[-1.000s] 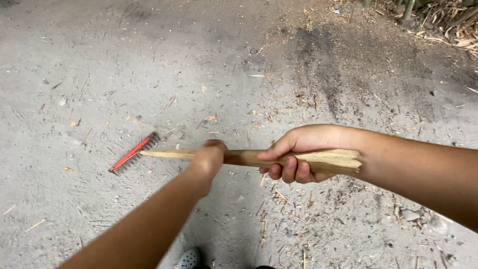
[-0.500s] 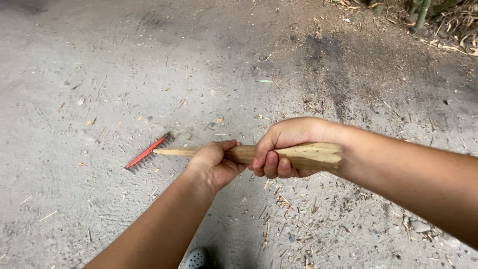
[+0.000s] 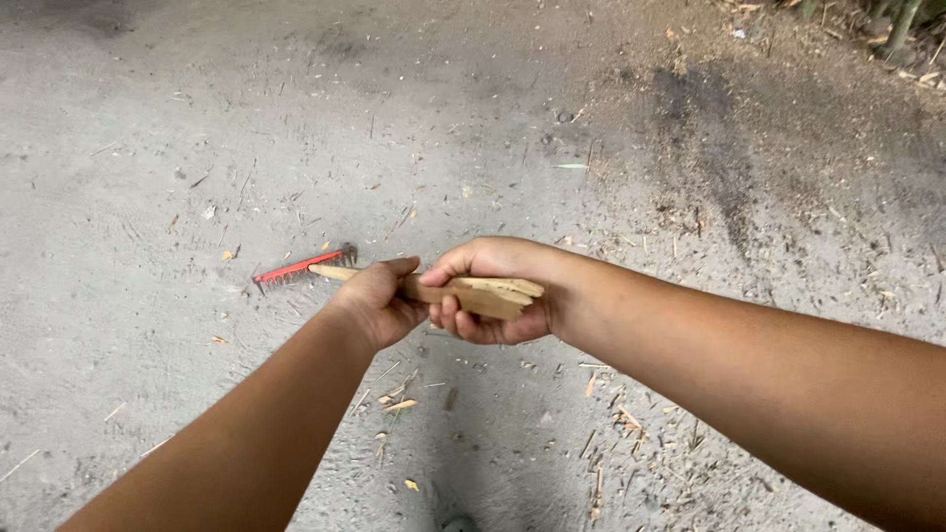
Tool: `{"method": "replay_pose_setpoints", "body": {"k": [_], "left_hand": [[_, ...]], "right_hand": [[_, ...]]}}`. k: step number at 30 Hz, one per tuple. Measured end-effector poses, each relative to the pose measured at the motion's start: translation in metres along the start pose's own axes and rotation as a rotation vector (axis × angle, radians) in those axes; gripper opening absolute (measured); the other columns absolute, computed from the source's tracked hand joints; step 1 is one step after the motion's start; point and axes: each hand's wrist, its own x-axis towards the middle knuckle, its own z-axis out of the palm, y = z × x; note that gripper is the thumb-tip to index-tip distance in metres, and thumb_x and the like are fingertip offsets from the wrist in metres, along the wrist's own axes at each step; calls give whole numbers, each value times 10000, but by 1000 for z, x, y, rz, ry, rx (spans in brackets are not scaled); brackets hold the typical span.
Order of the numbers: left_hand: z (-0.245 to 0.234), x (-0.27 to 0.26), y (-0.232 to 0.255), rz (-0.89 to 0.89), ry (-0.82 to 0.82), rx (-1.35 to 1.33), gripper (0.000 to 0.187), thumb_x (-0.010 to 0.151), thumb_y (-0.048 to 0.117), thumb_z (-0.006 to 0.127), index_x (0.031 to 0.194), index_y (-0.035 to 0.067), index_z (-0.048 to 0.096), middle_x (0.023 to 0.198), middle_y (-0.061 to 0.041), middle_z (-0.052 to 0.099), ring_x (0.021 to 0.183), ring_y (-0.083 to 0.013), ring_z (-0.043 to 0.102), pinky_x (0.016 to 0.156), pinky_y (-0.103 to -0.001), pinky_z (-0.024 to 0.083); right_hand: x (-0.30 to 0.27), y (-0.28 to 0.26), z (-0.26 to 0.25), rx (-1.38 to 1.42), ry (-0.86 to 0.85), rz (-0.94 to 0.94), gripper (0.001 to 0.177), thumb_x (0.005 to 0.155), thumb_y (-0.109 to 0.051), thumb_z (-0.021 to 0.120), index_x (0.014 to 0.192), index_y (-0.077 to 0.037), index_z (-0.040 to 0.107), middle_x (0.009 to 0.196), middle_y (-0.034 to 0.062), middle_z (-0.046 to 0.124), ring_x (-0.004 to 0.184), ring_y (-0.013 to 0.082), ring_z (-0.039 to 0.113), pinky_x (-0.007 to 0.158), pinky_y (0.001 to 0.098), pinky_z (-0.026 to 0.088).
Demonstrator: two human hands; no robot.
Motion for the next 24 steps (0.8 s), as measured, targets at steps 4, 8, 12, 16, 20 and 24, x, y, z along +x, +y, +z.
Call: {"method": "replay_pose_setpoints", "body": {"k": [4,8,12,16,20,24], "left_hand": [[-1,-6,-5,-72,76,68,309,1076,206,418,1161,-72,523,1137,-186,607,965,-232,638,840,-366,598],[17,-8,-19,-80,99,156,331,1090,215,348,1190,-73,477,1153,-200,599,1003,-275,661,839,-400,623],[37,-7,-27,-147,80,248,354,1094,201,322,1237,-95,451,1171,-232,592,1017,-297,669,820,-403,636],[59,-23,-47,-192,54,279,397,1096,200,291,1265,-132,429,1198,-254,582,1027,-313,685,821,-402,652],[90,-43,-81,-166,91,293,403,1109,183,284,1287,-161,395,1254,-265,552,1072,-304,693,884,-382,609],[123,-55,-124,-143,81,158,387,1089,162,285,1292,-148,394,1260,-247,537,1098,-303,646,928,-413,632]], "right_hand": [[11,15,-3,210,38,64,355,992,-222,565,1119,77,420,841,87,550,551,81,568,433,174,561],[8,20,-23,422,15,154,324,1011,-212,523,1159,55,415,849,92,544,539,64,549,352,163,502],[-10,26,-34,441,72,134,371,1017,-227,496,1216,76,417,857,93,543,527,54,517,335,160,479],[-44,33,-47,418,72,158,357,1028,-237,501,1188,80,469,824,83,549,508,52,524,332,147,473],[-90,44,-73,346,62,225,318,1051,-260,508,977,49,528,725,34,560,440,33,514,379,152,497],[-128,56,-99,279,72,237,308,1027,-243,524,964,58,551,728,59,574,434,55,505,377,151,489]]}}
